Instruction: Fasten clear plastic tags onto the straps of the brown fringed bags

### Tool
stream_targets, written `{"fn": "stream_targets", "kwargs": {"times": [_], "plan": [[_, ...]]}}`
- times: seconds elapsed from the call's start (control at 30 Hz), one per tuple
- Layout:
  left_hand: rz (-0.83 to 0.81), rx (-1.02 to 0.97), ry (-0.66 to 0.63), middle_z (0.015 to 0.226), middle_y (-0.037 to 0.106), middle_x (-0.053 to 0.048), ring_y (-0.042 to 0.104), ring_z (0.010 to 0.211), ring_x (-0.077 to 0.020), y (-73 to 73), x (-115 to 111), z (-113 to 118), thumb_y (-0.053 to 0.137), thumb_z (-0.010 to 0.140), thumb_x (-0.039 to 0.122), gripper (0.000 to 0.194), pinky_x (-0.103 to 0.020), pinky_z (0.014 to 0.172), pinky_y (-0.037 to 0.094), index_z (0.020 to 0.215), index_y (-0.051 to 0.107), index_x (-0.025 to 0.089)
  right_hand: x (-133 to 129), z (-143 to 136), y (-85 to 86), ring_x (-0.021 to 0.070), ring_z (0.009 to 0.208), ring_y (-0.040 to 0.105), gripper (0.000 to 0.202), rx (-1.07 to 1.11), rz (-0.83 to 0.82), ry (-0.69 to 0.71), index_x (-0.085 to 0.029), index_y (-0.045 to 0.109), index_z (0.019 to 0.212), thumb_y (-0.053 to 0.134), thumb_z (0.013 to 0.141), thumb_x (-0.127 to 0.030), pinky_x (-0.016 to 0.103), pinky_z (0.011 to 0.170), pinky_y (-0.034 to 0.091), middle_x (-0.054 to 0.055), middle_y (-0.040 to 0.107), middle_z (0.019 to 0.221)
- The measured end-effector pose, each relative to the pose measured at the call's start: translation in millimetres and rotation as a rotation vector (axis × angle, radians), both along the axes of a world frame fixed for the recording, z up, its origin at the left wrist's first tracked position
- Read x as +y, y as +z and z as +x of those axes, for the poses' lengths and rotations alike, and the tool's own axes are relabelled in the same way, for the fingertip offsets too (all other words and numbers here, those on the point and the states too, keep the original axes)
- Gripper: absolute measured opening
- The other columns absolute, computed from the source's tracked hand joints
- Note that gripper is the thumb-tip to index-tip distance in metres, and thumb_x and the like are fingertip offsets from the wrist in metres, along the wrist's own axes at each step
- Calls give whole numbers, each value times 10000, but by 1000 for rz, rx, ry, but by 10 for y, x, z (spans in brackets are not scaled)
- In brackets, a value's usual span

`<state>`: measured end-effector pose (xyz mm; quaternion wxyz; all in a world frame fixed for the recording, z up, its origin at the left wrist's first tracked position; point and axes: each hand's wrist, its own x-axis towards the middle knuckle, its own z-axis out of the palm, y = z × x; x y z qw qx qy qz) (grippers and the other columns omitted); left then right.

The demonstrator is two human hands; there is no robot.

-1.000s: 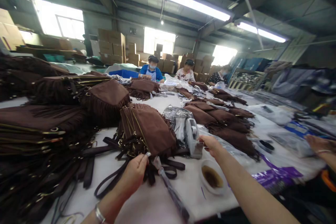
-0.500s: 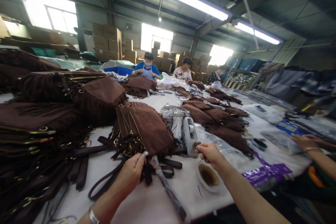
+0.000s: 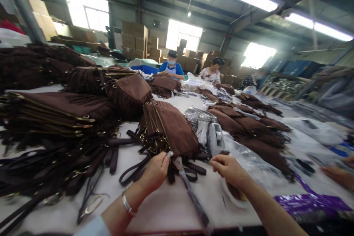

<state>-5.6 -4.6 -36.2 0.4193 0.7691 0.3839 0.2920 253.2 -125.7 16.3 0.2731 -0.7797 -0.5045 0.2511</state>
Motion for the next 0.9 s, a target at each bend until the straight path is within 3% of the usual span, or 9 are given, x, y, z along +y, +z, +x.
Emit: {"fn": "stream_targets", "kwargs": {"times": [0.13, 0.3, 0.6, 0.77, 0.9], "plan": [[174, 127, 24, 664, 554, -16, 496, 596, -153, -5, -49, -33, 313, 975, 359, 323, -280, 584, 329, 726, 456, 208, 249, -672, 68, 86, 464, 394, 312, 319, 26, 153, -156, 641, 662, 544, 822, -406, 221, 464, 286, -27, 535, 525], [401, 281, -2, 745, 632, -58, 583, 642, -177, -93, -67, -98, 285, 987, 328, 312, -282, 576, 364, 815, 508, 195, 644, -1165, -10, 61, 388, 326, 362, 508, 9, 129, -164, 571, 549, 599, 771, -449, 215, 401, 221, -47, 468, 423], [566, 429, -53, 786, 637, -100, 599, 644, -211, -119, -57, -157, 385, 915, 179, 182, -296, 563, 415, 879, 564, 174, 846, -1245, -64, 50, 304, 300, 393, 523, -92, 22, -187, 489, 437, 636, 722, -414, 215, 346, 198, -46, 427, 314], [467, 324, -55, 785, 611, -109, 573, 666, -210, -90, -65, -184, 398, 892, 151, 189, -314, 630, 436, 881, 584, 183, 867, -1228, -202, 36, 266, 261, 450, 613, -151, -25, -190, 465, 451, 669, 693, -510, 208, 311, 110, -54, 422, 325], [429, 292, -52, 790, 599, -108, 557, 670, -209, -144, -55, -192, 407, 889, 160, 177, -317, 647, 427, 863, 580, 186, 833, -1217, -265, 28, 277, 254, 455, 627, -133, -32, -183, 474, 466, 690, 667, -529, 198, 312, 110, -63, 414, 335]]}}
